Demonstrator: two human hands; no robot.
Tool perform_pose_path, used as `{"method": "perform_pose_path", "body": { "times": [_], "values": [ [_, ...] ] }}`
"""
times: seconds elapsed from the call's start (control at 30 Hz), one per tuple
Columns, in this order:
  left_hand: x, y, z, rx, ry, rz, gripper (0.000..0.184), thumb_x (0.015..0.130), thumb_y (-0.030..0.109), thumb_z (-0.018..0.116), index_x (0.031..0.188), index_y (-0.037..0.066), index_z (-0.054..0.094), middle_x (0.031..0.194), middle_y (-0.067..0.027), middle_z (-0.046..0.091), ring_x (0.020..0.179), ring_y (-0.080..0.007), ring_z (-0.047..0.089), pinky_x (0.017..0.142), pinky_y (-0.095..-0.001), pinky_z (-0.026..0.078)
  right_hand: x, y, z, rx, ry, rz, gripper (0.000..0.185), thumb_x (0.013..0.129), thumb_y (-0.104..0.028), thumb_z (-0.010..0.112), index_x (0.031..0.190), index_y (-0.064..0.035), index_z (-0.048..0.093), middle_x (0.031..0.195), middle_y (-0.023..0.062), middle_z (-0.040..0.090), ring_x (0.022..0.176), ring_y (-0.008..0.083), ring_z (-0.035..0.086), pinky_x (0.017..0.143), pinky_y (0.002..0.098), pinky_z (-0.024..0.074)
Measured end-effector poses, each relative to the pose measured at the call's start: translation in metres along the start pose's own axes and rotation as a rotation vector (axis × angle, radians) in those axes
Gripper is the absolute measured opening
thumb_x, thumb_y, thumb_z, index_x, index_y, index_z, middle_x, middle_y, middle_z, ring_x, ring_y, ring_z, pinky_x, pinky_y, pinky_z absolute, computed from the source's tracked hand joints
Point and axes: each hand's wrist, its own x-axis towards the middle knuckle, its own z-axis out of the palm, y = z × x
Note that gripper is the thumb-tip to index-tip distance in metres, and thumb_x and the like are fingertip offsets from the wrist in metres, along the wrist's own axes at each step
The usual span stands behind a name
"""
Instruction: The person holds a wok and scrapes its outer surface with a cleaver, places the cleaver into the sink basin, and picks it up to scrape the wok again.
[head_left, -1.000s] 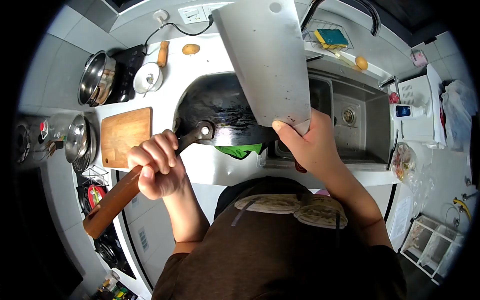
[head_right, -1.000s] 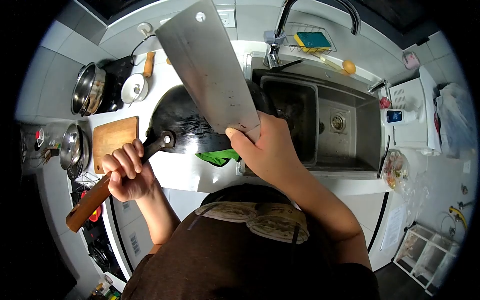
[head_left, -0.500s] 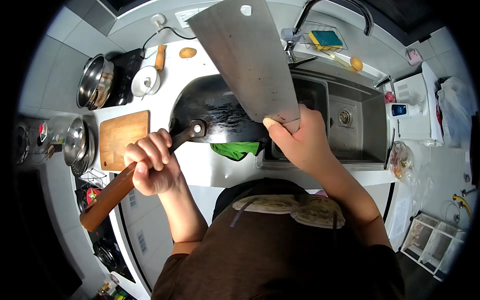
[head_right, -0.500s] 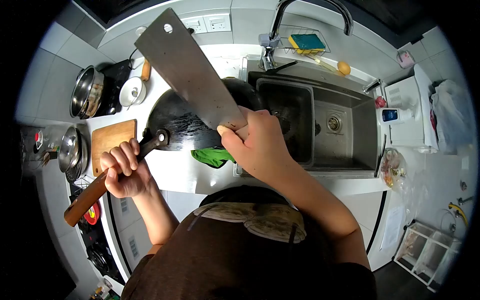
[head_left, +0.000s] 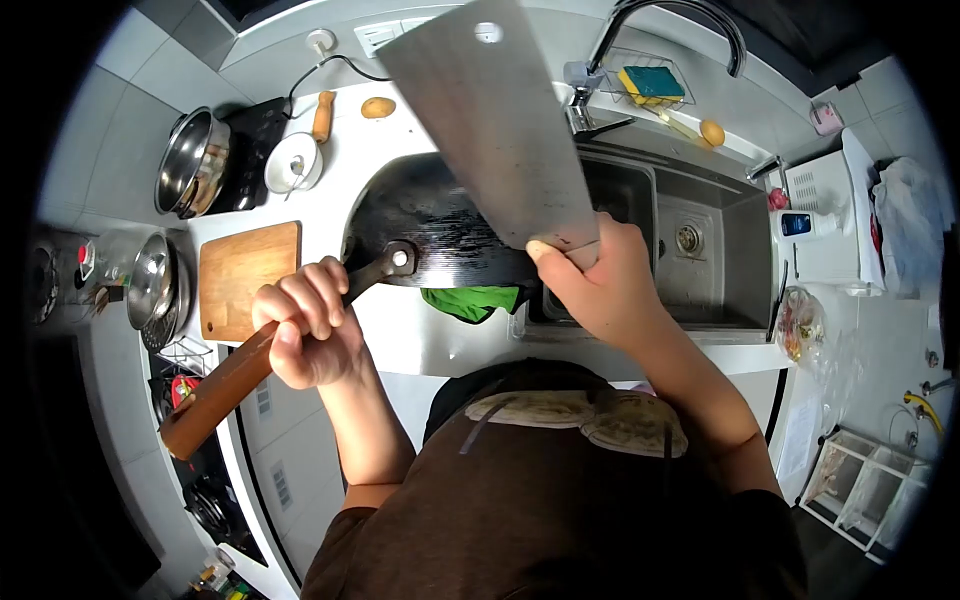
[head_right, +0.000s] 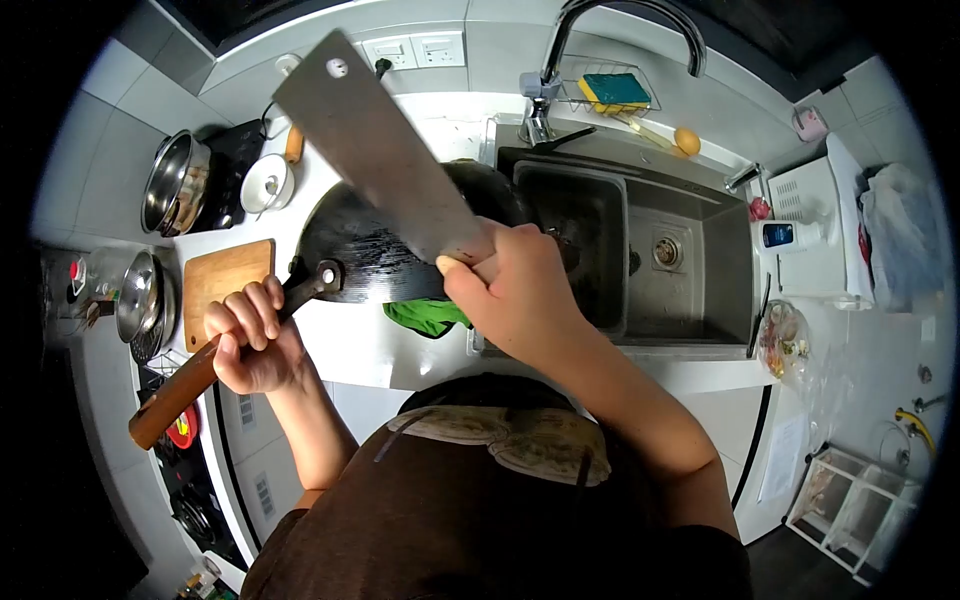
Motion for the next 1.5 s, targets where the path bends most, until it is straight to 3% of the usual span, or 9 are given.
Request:
{"method": "perform_pose_path", "body": {
  "times": [0.53, 0.77, 0.9, 0.93, 1.0, 1.4, 1.5],
  "values": [
    [0.002, -0.001, 0.000, -0.001, 0.037, 0.004, 0.024, 0.075, 0.019, 0.051, 0.060, 0.014, 0.033, 0.048, 0.0012, 0.039, 0.045, -0.0122, 0.038, 0.057, -0.0316, 0.034, -0.002, 0.000, 0.000, 0.007, 0.013, -0.036, 0.013, 0.074, -0.009, 0.060, 0.080, 0.0026, 0.059, 0.060, 0.0149, 0.059, 0.049, 0.0236, 0.056, 0.050, 0.0301, 0.0432],
    [0.001, 0.000, 0.001, -0.011, 0.012, -0.007, 0.024, 0.075, 0.019, 0.051, 0.060, 0.014, 0.033, 0.048, 0.0008, 0.038, 0.045, -0.0126, 0.037, 0.057, -0.0319, 0.034, -0.002, 0.000, 0.003, 0.056, 0.011, 0.011, 0.013, 0.074, -0.008, 0.060, 0.080, 0.0031, 0.059, 0.058, 0.0123, 0.057, 0.048, 0.0153, 0.054, 0.050, 0.0290, 0.0418],
    [0.002, 0.000, -0.003, -0.016, -0.006, 0.006, 0.024, 0.075, 0.019, 0.050, 0.060, 0.014, 0.033, 0.048, 0.0008, 0.038, 0.045, -0.0126, 0.037, 0.057, -0.0319, 0.034, -0.002, -0.001, -0.001, 0.004, -0.009, 0.068, 0.011, 0.077, -0.008, 0.062, 0.080, 0.0019, 0.059, 0.063, 0.0035, 0.058, 0.058, 0.0074, 0.050, 0.054, 0.0252, 0.0408],
    [0.002, 0.001, -0.002, -0.014, -0.003, 0.008, 0.024, 0.075, 0.019, 0.050, 0.060, 0.014, 0.033, 0.048, 0.0008, 0.038, 0.045, -0.0126, 0.037, 0.057, -0.0319, 0.034, -0.001, -0.001, 0.000, 0.004, -0.013, 0.066, 0.011, 0.077, -0.008, 0.062, 0.080, 0.0019, 0.059, 0.063, 0.0035, 0.058, 0.058, 0.0074, 0.050, 0.054, 0.0252, 0.0408],
    [0.003, 0.000, 0.000, 0.004, 0.027, 0.002, 0.024, 0.075, 0.019, 0.050, 0.060, 0.014, 0.033, 0.048, 0.0009, 0.038, 0.045, -0.0127, 0.038, 0.057, -0.0318, 0.034, 0.002, 0.001, 0.003, 0.032, 0.018, -0.033, 0.014, 0.075, -0.009, 0.060, 0.081, 0.0037, 0.059, 0.059, 0.0123, 0.058, 0.048, 0.0153, 0.055, 0.049, 0.0279, 0.0415],
    [0.003, 0.000, 0.000, 0.001, 0.003, 0.000, 0.023, 0.075, 0.019, 0.050, 0.061, 0.014, 0.034, 0.048, 0.0010, 0.039, 0.045, -0.0124, 0.037, 0.057, -0.0317, 0.034, -0.002, 0.003, 0.000, -0.007, -0.010, 0.042, 0.014, 0.075, -0.009, 0.060, 0.082, 0.0032, 0.059, 0.060, 0.0124, 0.059, 0.049, 0.0144, 0.052, 0.051, 0.0275, 0.0424],
    [0.002, 0.001, 0.000, 0.012, 0.011, -0.014, 0.024, 0.075, 0.020, 0.050, 0.061, 0.015, 0.032, 0.048, 0.0016, 0.037, 0.047, -0.0116, 0.036, 0.059, -0.0311, 0.033, 0.001, 0.000, 0.002, 0.035, 0.019, 0.034, 0.016, 0.075, -0.011, 0.061, 0.082, 0.0034, 0.060, 0.062, 0.0130, 0.061, 0.050, 0.0184, 0.054, 0.052, 0.0279, 0.0430]
  ]
}}
